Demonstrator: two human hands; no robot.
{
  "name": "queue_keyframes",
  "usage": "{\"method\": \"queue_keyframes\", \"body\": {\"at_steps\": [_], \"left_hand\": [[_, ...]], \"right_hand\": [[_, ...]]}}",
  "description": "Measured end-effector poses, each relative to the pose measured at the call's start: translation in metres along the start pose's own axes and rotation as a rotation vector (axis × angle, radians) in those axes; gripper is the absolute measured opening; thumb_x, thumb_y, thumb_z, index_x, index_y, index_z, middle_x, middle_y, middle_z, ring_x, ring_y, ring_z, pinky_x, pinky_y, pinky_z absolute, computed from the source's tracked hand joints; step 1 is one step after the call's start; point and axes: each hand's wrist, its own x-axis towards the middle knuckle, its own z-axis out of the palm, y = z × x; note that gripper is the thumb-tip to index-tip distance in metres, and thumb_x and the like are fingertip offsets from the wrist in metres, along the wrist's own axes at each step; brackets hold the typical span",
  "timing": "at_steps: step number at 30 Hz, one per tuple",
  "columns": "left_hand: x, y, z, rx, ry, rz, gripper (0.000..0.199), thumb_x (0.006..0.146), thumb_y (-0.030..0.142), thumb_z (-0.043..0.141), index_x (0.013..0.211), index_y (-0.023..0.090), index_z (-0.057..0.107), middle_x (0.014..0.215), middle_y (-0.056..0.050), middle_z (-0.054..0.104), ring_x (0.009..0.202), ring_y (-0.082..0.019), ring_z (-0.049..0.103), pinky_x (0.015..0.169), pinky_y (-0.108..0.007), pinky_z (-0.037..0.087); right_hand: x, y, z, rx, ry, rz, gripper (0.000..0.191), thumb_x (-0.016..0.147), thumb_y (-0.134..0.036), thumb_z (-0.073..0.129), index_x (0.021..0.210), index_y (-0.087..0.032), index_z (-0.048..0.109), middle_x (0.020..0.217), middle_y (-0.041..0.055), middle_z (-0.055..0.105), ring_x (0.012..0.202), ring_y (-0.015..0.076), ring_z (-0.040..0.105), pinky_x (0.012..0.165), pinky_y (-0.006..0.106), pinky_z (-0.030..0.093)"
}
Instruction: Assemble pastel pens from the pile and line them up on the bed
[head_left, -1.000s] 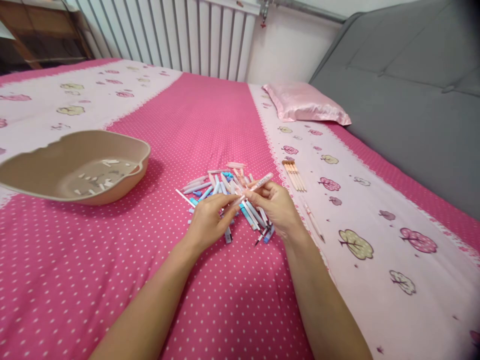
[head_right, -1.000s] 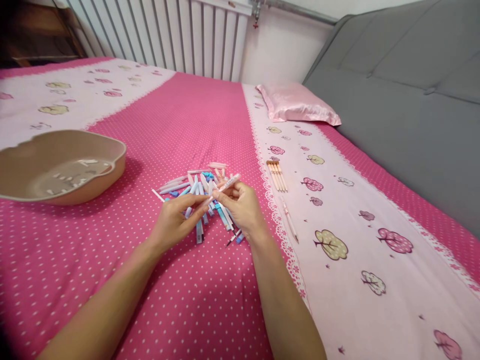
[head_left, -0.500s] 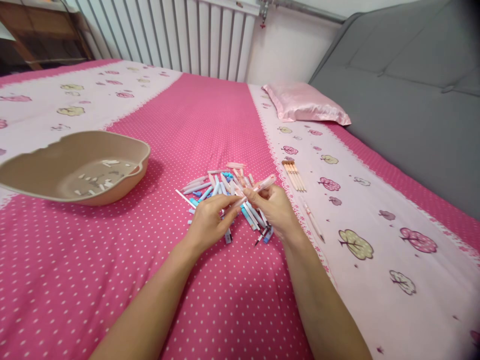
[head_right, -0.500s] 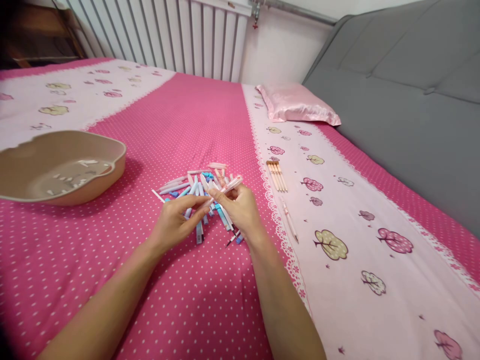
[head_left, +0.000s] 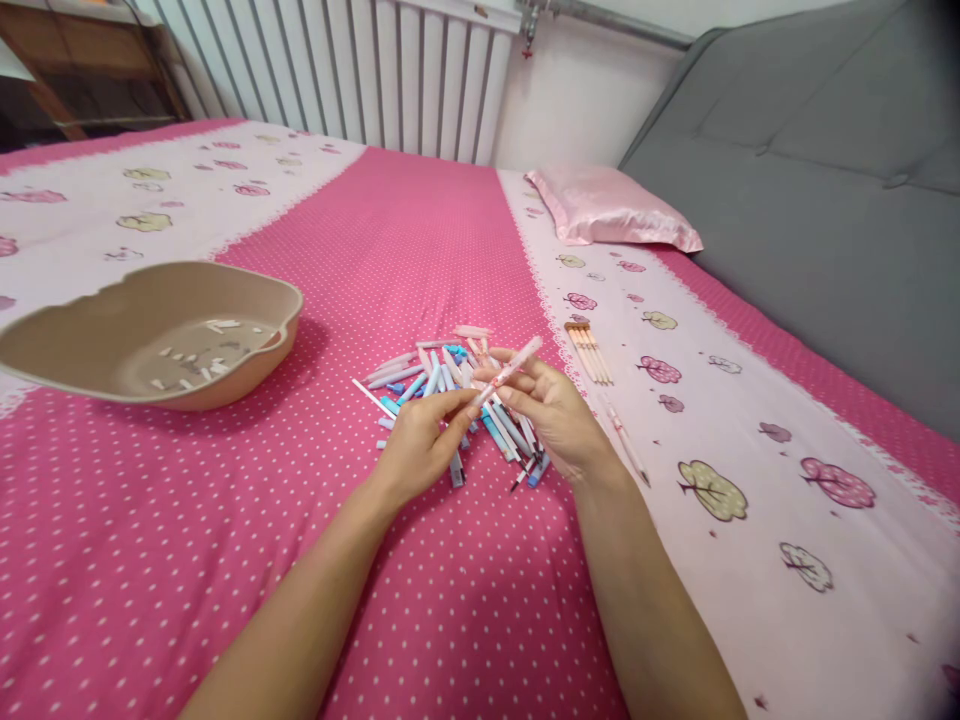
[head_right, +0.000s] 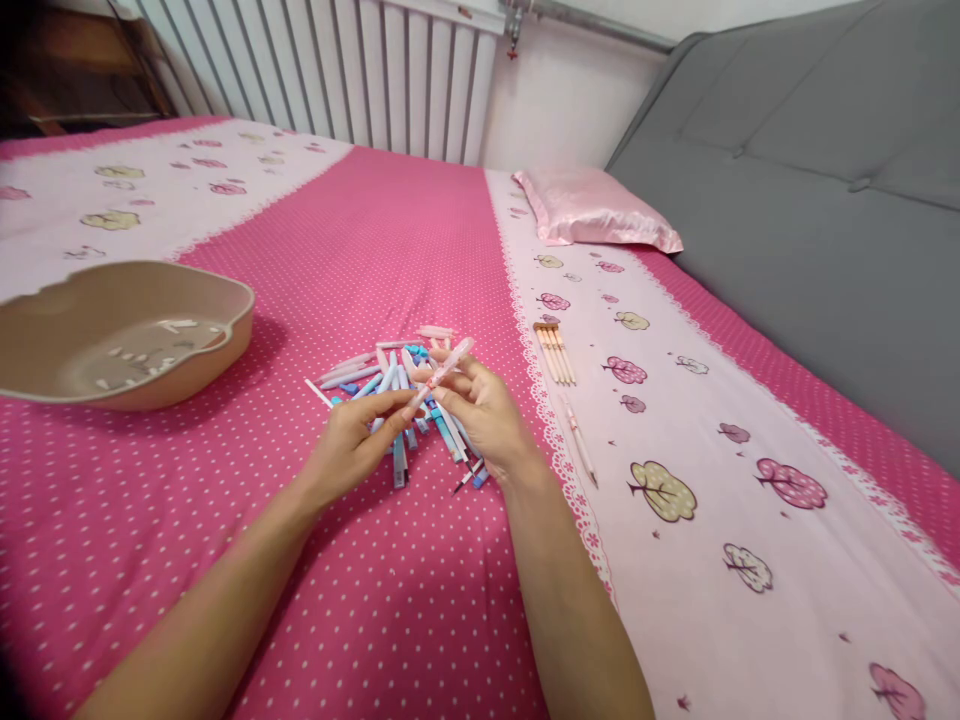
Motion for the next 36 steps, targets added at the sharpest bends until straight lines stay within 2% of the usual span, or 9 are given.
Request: {"method": "queue_keyframes", "body": {"at_steps": [7,14,18,24,29,36], "left_hand": [[0.000,-0.001,0.000,-0.047,0.001,-0.011,0.025,0.089,0.028,0.051,0.104,0.019,0.068,0.093,-0.004,0.074,0.081,-0.018,0.066,0.074,-0.029,0.049],[-0.001,-0.001,0.001,-0.048,0.040,0.001,0.022,0.085,0.025,0.055,0.101,0.018,0.069,0.085,-0.003,0.074,0.072,-0.016,0.067,0.067,-0.027,0.050],[-0.001,0.000,0.002,-0.041,0.065,0.001,0.020,0.084,0.026,0.057,0.097,0.017,0.070,0.080,-0.003,0.074,0.068,-0.015,0.066,0.065,-0.025,0.050],[0.000,0.001,0.002,-0.040,0.073,-0.001,0.021,0.084,0.027,0.058,0.095,0.016,0.071,0.079,-0.004,0.074,0.067,-0.014,0.066,0.064,-0.024,0.049],[0.000,0.002,0.002,-0.055,0.068,-0.011,0.022,0.083,0.026,0.058,0.096,0.015,0.072,0.082,-0.005,0.075,0.070,-0.016,0.067,0.066,-0.025,0.050],[-0.001,0.000,0.003,-0.052,0.071,-0.003,0.021,0.082,0.026,0.059,0.095,0.015,0.071,0.086,-0.006,0.075,0.074,-0.017,0.067,0.068,-0.026,0.049]], "right_hand": [[0.001,0.002,0.001,0.026,0.048,0.017,0.044,0.064,-0.031,0.079,0.103,-0.021,0.061,0.094,0.0038,0.073,0.090,0.0186,0.068,0.091,0.037,0.049],[0.001,0.004,0.000,-0.037,0.089,0.006,0.044,0.060,-0.037,0.081,0.097,-0.020,0.063,0.087,0.0034,0.072,0.083,0.0182,0.068,0.085,0.035,0.050],[0.002,0.005,0.002,-0.049,0.132,0.009,0.042,0.055,-0.039,0.083,0.087,-0.019,0.064,0.080,0.0021,0.070,0.077,0.0174,0.067,0.082,0.034,0.049],[0.003,0.006,0.002,-0.057,0.164,0.016,0.041,0.051,-0.039,0.084,0.077,-0.017,0.062,0.076,0.0019,0.069,0.073,0.0167,0.065,0.076,0.032,0.049],[0.003,0.010,0.002,-0.077,0.141,-0.007,0.037,0.056,-0.040,0.082,0.078,-0.017,0.062,0.078,0.0027,0.069,0.073,0.0164,0.064,0.076,0.031,0.048],[0.004,0.010,0.003,-0.151,0.157,-0.006,0.041,0.057,-0.046,0.081,0.078,-0.017,0.061,0.082,0.0056,0.069,0.082,0.0212,0.065,0.078,0.034,0.048]]}}
